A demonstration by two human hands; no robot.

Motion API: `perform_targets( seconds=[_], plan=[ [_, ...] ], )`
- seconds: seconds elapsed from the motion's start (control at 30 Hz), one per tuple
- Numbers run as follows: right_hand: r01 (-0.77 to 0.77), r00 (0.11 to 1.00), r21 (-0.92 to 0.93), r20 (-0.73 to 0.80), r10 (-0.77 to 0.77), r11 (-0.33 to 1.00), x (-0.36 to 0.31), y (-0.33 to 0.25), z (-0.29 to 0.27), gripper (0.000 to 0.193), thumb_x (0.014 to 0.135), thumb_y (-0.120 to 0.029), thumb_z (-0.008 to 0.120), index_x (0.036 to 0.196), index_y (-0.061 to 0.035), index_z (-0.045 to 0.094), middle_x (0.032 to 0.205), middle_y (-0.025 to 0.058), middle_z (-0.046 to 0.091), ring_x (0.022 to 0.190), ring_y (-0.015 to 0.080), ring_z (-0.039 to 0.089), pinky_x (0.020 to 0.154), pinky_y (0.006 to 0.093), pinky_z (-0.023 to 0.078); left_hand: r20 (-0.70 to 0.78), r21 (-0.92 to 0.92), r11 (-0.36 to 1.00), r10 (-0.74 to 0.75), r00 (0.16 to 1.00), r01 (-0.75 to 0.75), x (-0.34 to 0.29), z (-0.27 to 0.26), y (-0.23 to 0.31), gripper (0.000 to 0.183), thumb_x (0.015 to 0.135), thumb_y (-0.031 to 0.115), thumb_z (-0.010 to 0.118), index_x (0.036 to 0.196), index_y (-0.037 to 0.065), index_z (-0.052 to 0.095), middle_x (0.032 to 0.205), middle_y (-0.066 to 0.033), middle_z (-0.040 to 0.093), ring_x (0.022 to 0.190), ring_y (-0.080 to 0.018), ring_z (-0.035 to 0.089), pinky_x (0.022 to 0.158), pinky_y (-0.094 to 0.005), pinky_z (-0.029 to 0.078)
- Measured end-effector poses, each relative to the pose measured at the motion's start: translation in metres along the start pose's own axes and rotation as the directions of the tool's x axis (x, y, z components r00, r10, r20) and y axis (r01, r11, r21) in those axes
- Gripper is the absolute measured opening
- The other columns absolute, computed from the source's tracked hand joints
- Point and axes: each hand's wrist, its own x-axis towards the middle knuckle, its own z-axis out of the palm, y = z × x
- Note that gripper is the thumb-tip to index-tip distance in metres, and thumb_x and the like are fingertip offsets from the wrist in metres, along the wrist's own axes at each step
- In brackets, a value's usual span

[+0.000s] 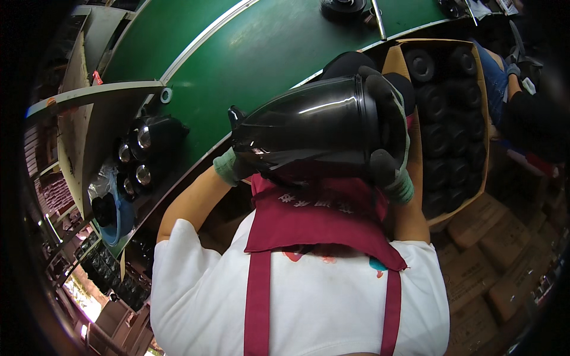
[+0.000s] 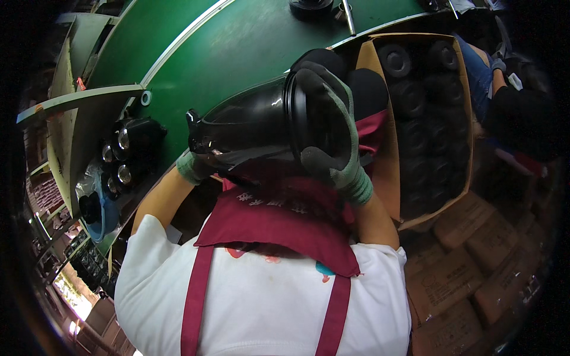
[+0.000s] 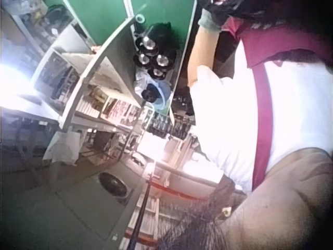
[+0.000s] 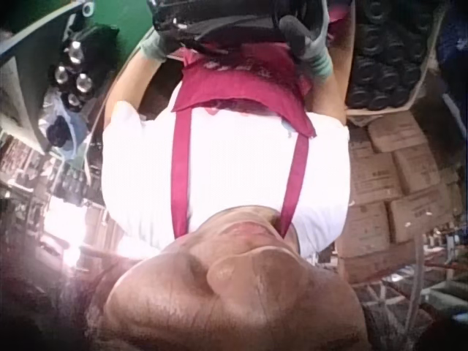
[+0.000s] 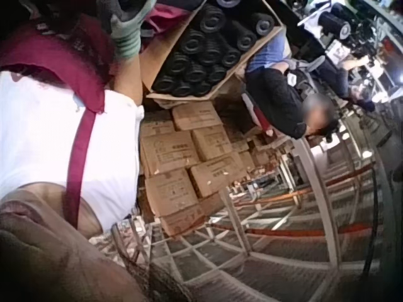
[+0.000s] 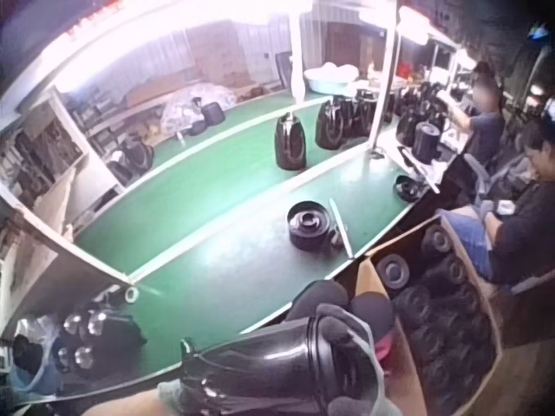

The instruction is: The person assembles black kettles on a green conveyor belt. They pick up kettle bodies and lids, attach the lids to the bodies, and place the assembled units back on the belt. The process is repeated for multiple kettles.

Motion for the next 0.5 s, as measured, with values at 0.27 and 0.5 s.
perform_targets(
  seconds=[0.27, 0.5],
  plan=[
    [-0.230, 0.970, -0.080, -0.095, 0.223, 0.970, 0.005, -0.018, 0.000, 0.077, 0.097, -0.039, 0.063, 0.159, -0.0010, 0.036, 0.160, 0.0153, 0.039, 0.148, 0.0288, 0.038, 0.123, 0.0386, 0.026, -0.059, -0.334, 0.942, -0.067, 0.996, 0.044, 0.019, -0.037, -0.022, 0.049, 0.110, 0.023, 0.047, 0.147, -0.009, 0.044, 0.146, -0.0265, 0.052, 0.128, -0.0305, 0.061, 0.103, -0.0421, 0.057],
    [-0.195, 0.959, -0.146, -0.238, 0.157, 0.970, 0.003, -0.027, 0.006, 0.076, 0.097, -0.047, 0.062, 0.149, 0.0062, 0.047, 0.152, 0.0237, 0.051, 0.141, 0.0304, 0.049, 0.119, 0.0408, 0.036, -0.060, -0.392, 0.920, -0.004, 0.998, -0.020, 0.003, -0.017, -0.014, 0.042, 0.110, 0.027, 0.047, 0.146, 0.004, 0.051, 0.144, -0.0153, 0.057, 0.125, -0.0269, 0.060, 0.109, -0.0435, 0.050]
  ],
)
